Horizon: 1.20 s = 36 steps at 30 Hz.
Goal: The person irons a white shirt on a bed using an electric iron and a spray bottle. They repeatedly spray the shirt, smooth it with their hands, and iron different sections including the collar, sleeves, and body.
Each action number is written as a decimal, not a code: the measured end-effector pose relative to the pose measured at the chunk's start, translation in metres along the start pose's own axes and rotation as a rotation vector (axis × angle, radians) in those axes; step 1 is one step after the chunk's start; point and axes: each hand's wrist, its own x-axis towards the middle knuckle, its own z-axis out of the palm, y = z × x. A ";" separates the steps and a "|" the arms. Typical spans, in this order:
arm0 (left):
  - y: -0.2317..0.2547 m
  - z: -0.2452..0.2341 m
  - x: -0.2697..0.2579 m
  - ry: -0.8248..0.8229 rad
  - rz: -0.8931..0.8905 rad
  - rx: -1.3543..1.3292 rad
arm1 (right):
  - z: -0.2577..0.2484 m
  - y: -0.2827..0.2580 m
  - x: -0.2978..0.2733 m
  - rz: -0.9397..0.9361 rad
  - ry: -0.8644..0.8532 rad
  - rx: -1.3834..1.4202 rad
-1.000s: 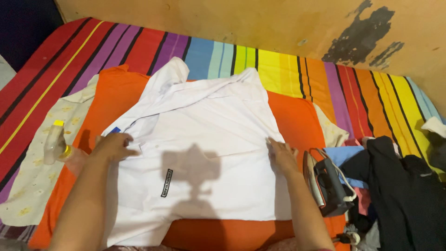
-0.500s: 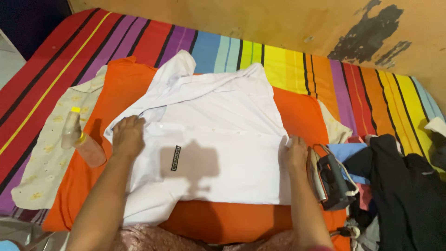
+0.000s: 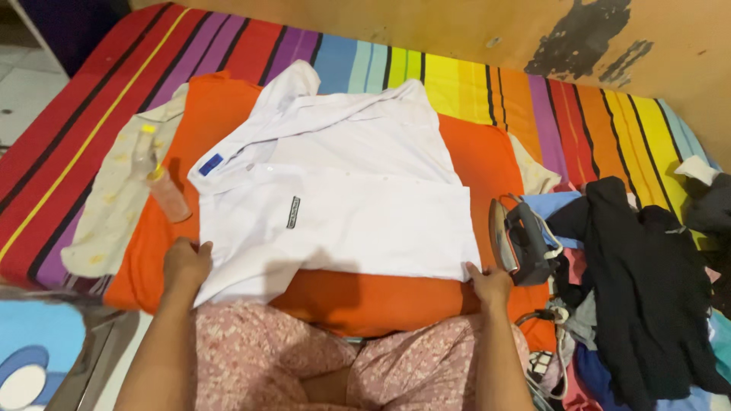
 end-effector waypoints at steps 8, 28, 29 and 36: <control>-0.052 0.001 0.017 -0.068 0.040 -0.010 | -0.007 -0.011 -0.010 -0.234 0.209 0.043; 0.154 0.053 -0.013 -0.546 0.775 0.448 | 0.144 -0.195 -0.121 -1.173 -0.636 -0.155; 0.154 0.048 -0.005 -0.583 0.708 0.501 | 0.147 -0.191 -0.107 -1.118 -0.640 -0.187; 0.163 0.012 0.060 -0.484 0.332 0.540 | 0.080 -0.122 0.068 -0.365 -0.008 -0.689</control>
